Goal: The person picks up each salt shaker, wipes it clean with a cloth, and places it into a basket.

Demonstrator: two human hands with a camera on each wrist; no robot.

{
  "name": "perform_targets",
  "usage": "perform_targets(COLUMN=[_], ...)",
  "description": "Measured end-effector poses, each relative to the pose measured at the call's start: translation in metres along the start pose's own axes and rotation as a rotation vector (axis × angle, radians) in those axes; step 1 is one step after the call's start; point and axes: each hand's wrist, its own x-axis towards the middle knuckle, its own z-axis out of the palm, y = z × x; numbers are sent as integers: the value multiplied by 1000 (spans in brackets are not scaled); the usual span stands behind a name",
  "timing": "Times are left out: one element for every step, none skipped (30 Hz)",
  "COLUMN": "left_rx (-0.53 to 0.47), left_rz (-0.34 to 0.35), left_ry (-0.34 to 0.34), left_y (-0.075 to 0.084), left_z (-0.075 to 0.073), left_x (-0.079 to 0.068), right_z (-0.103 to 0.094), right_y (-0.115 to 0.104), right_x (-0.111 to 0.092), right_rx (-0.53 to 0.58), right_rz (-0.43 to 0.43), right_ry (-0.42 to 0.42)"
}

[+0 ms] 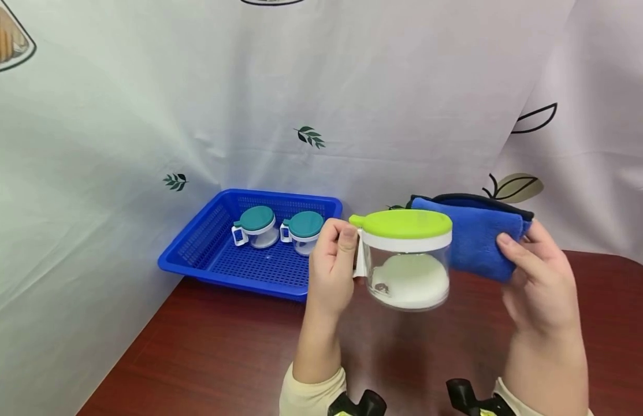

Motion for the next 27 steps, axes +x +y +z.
perform_targets(left_rx=[-6, -14, -24, -33, -47, -63, -86, -103, -117, -130, -139, -137, -126, -100, -72, -48, -23, 1, 14, 25, 21, 17, 8, -9, -25, -36, -48], left_rz=[-7, -8, -8, -5, 1, 6, 11, 17, 23, 31, 37, 41, 48, 53, 55, 54, 49, 45, 38, 26, 11, -7, -25, -42, -59, -71, -78], left_ry=[2, 6, 12, 18, 22, 26, 26, 25, 21, 14, 8, 4, 1, 2, 4, 5, 6, 7, 3, -2, -11, -20, -30, -43, -57, -67, -78], left_y=[0, 1, 1, 1, 2, 1, 1, 1, 1, 0, 0, 0, -1, -2, -2, -3, -3, -4, -4, -4, -3, -2, -2, -1, -1, -1, -1], left_z=[0, 1, 1, 2, 2, 3, 4, 5, 6, 7, 8, 9, 10, 11, 11, 12, 12, 12, 12, 11, 11, 11, 11, 11, 11, 10, 10], left_x=[0, 0, 0, 0, 0, 0, 0, 1, 1, 2, 2, 2, 2, 2, 2, 2, 2, 2, 2, 2, 3, 3, 3, 3, 3, 3, 3], right_z=[1, 1, 2, 3, 4, 6, 7, 8, 9, 10, 11, 12, 13, 13, 13, 13, 13, 13, 13, 12, 12, 12, 13, 13, 14, 16, 17], right_y=[1, 2, 3, 5, 6, 8, 9, 10, 11, 11, 12, 12, 12, 12, 13, 13, 14, 14, 14, 15, 15, 15, 15, 16, 16, 16, 16], right_x=[0, 0, 0, 0, 0, 0, 0, 0, 0, 0, -1, -1, -1, -1, -1, -1, -1, -1, -1, -1, -2, -2, -2, -2, -2, -3, -3], right_rx=[-9, -29, -31, -21, -24, -27, -22, -36, -34, -59, -62, -66, -76, -75, -67, -72, -53, -54, -54, -54, -54, -47, -34, -25, -22, -44, -53], right_rz=[-2, 0, 3, 8, 13, 14, 16, 17, 18, 22, 26, 28, 31, 32, 34, 35, 36, 36, 39, 43, 45, 46, 48, 52, 56, 62, 64], right_ry=[11, 30, 44, 50, 61, 72, 74, 74, 71, 76, 66, 57, 49, 41, 37, 37, 29, 37, 40, 40, 31, 18, 5, -11, -27, -32, -44])
